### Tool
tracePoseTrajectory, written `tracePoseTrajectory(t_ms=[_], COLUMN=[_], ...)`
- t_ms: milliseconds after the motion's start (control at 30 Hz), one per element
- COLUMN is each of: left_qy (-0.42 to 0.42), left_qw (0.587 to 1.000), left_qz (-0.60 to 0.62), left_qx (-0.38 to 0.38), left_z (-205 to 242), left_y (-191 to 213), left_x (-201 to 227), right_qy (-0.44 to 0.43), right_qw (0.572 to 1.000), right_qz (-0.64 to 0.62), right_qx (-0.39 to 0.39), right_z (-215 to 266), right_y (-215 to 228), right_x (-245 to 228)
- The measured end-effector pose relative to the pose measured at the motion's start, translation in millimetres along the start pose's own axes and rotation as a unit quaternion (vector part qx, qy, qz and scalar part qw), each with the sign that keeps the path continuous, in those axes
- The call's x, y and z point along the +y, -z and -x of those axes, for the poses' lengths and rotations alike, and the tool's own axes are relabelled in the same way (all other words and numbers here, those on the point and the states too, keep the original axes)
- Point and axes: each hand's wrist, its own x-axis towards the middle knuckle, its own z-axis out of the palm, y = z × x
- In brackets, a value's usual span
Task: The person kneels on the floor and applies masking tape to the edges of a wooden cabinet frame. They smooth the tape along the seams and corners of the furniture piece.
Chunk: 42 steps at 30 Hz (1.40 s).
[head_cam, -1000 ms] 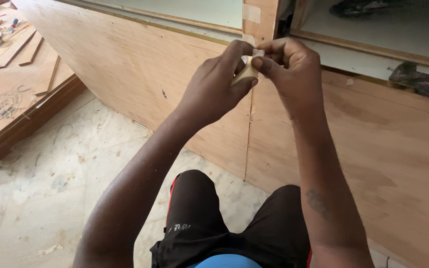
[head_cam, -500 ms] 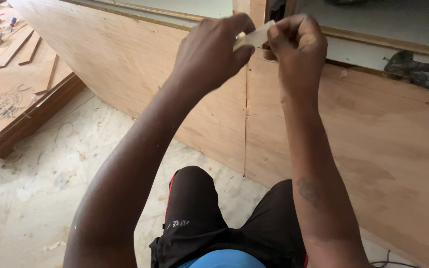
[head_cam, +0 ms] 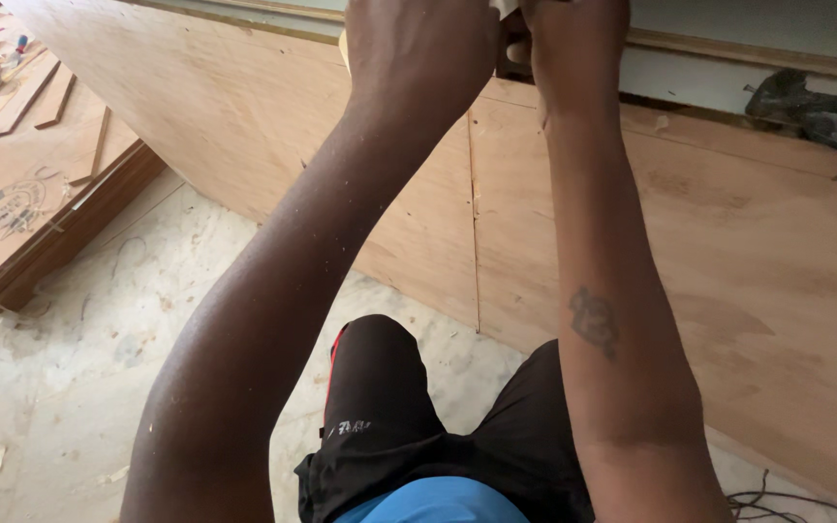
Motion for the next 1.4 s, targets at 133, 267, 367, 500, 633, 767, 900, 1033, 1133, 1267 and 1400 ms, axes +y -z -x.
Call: tracePoseTrajectory(t_ms=[133,267,367,500,633,767,900,1033,1133,1267,1400], left_qy=[-0.019,-0.026,-0.023,-0.041,-0.021,-0.059,-0.055,-0.026,-0.030,-0.033,-0.035], left_qw=[0.999,0.998,0.998,0.998,0.999,0.996,0.997,0.999,0.998,0.997,0.998], left_qz=[-0.015,-0.028,-0.035,-0.036,-0.045,-0.041,-0.020,-0.032,-0.038,-0.061,-0.034], left_qx=[0.034,0.056,0.042,0.043,0.016,0.054,0.054,0.026,0.031,0.020,0.040], left_z=[-1.3,-0.6,0.9,1.6,-1.5,-0.2,0.4,-2.3,-3.0,-4.2,-5.0], left_y=[-0.3,0.0,0.8,2.8,4.9,5.6,5.7,4.3,2.5,2.6,3.1], left_x=[-0.2,-3.0,-1.2,4.1,7.2,7.3,5.6,3.3,0.6,-1.4,-5.2], right_qy=[-0.004,-0.005,-0.006,0.000,-0.006,-0.011,0.024,-0.001,-0.025,-0.049,-0.024], right_qw=[1.000,1.000,1.000,0.999,1.000,1.000,0.998,0.999,0.997,0.994,0.996], right_qz=[0.005,0.009,0.018,0.044,0.014,-0.002,0.060,0.034,0.046,0.026,0.009], right_qx=[0.006,-0.001,0.001,0.008,0.023,0.024,0.009,-0.027,-0.058,-0.097,-0.091], right_z=[-1.4,-6.7,-8.2,-6.5,-9.3,-15.7,-16.2,-18.4,-22.0,-22.6,-24.3], right_y=[-1.5,-5.1,-6.7,-5.1,-7.2,-9.0,-10.0,-5.2,-0.3,3.4,3.5], right_x=[-2.8,5.1,8.4,4.6,7.2,19.3,26.5,21.0,14.8,7.6,6.1])
